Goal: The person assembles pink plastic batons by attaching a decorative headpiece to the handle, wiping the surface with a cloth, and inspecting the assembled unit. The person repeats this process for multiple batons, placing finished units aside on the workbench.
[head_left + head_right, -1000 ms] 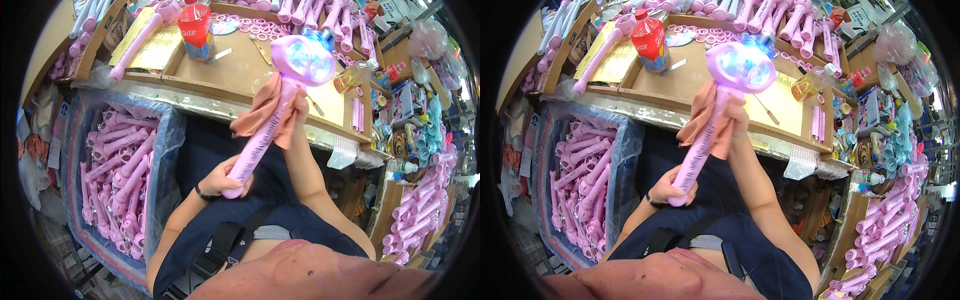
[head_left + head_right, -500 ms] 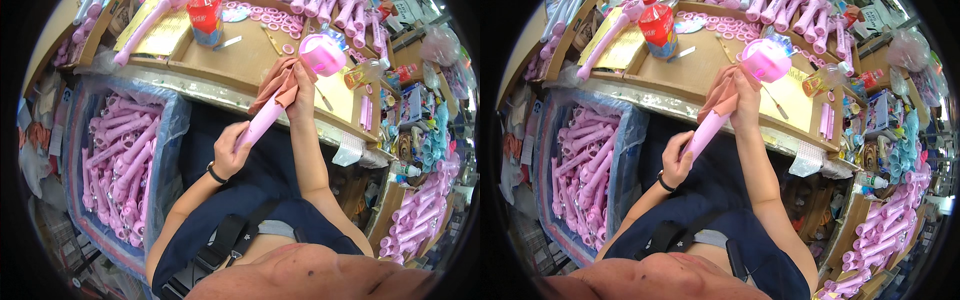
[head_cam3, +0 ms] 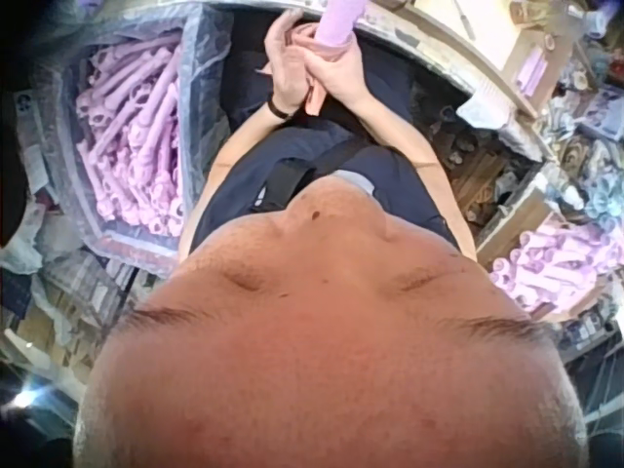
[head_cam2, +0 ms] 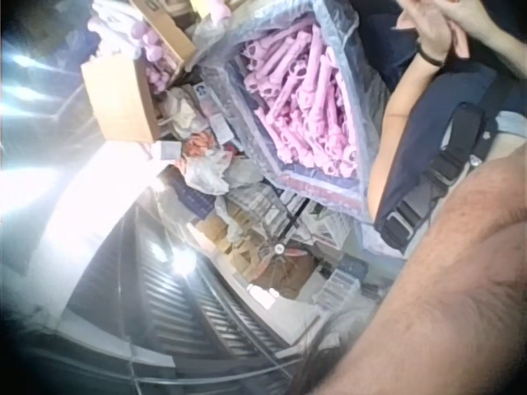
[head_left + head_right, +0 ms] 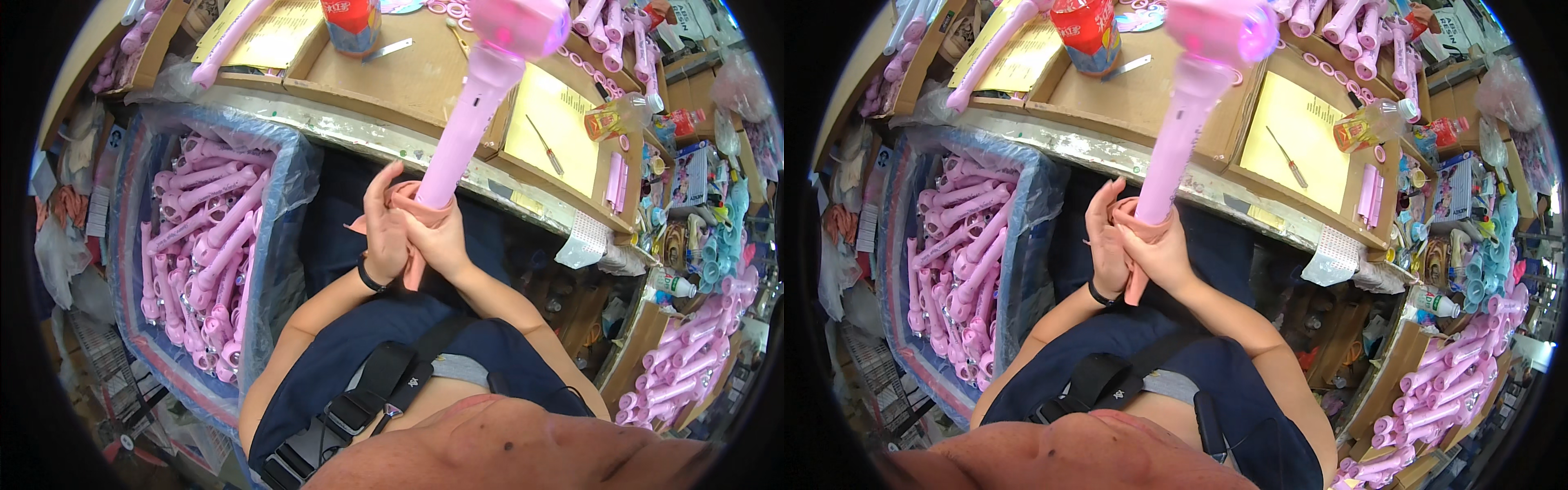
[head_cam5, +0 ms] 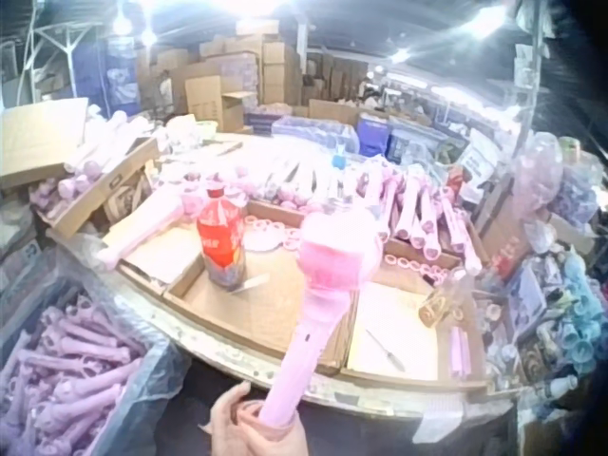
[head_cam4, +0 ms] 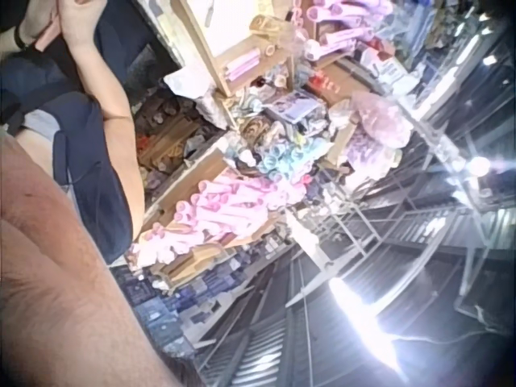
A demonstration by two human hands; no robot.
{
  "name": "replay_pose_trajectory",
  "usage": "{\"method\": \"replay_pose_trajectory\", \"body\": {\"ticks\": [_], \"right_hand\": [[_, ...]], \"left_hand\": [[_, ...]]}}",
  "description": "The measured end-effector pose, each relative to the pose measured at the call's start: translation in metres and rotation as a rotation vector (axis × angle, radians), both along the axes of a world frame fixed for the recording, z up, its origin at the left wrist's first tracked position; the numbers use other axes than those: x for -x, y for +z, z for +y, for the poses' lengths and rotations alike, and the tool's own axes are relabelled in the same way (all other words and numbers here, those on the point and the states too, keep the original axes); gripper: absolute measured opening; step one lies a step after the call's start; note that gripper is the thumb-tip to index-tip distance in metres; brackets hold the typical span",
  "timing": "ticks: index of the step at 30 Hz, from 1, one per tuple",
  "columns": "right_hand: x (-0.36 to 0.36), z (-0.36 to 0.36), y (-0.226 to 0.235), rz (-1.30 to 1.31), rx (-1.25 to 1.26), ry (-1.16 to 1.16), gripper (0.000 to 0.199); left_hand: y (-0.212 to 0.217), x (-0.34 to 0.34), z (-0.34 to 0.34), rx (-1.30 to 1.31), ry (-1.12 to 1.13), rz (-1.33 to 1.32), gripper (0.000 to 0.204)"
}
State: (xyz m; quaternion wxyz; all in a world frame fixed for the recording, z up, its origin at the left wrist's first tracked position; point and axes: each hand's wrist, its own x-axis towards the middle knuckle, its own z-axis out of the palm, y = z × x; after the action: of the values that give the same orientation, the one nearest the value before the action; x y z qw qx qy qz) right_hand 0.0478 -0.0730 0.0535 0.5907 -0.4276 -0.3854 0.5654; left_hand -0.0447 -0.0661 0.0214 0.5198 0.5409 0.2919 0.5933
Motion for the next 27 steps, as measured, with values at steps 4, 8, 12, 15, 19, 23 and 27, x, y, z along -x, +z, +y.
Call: {"method": "replay_pose_trajectory", "body": {"ticks": [4,8,12,15,19,23,27], "right_hand": [[-0.029,-0.017,0.011,-0.201,0.222,0.288,0.032],[-0.046,-0.026,0.031,-0.664,0.408,0.571,0.036],[-0.062,-0.037,0.02,-0.754,0.197,0.469,0.044],[-0.061,-0.044,-0.019,-0.677,-0.284,0.173,0.036],[-0.041,-0.052,-0.055,-0.177,-0.181,-0.125,0.041],[-0.031,-0.053,-0.044,0.415,0.321,0.044,0.046],[-0.042,-0.049,-0.038,1.146,0.677,0.582,0.048]], "left_hand": [[0.028,0.026,0.044,-0.055,0.006,-0.038,0.106],[0.045,0.05,0.073,0.103,-0.046,-0.469,0.099],[0.045,0.059,0.07,0.154,0.113,-0.676,0.093],[0.042,0.059,0.071,0.167,0.07,-0.846,0.097],[0.039,0.056,0.078,0.151,0.03,-0.882,0.098],[0.042,0.063,0.082,0.117,-0.07,-0.887,0.102],[0.043,0.069,0.09,0.039,-0.337,-1.101,0.114]]}}
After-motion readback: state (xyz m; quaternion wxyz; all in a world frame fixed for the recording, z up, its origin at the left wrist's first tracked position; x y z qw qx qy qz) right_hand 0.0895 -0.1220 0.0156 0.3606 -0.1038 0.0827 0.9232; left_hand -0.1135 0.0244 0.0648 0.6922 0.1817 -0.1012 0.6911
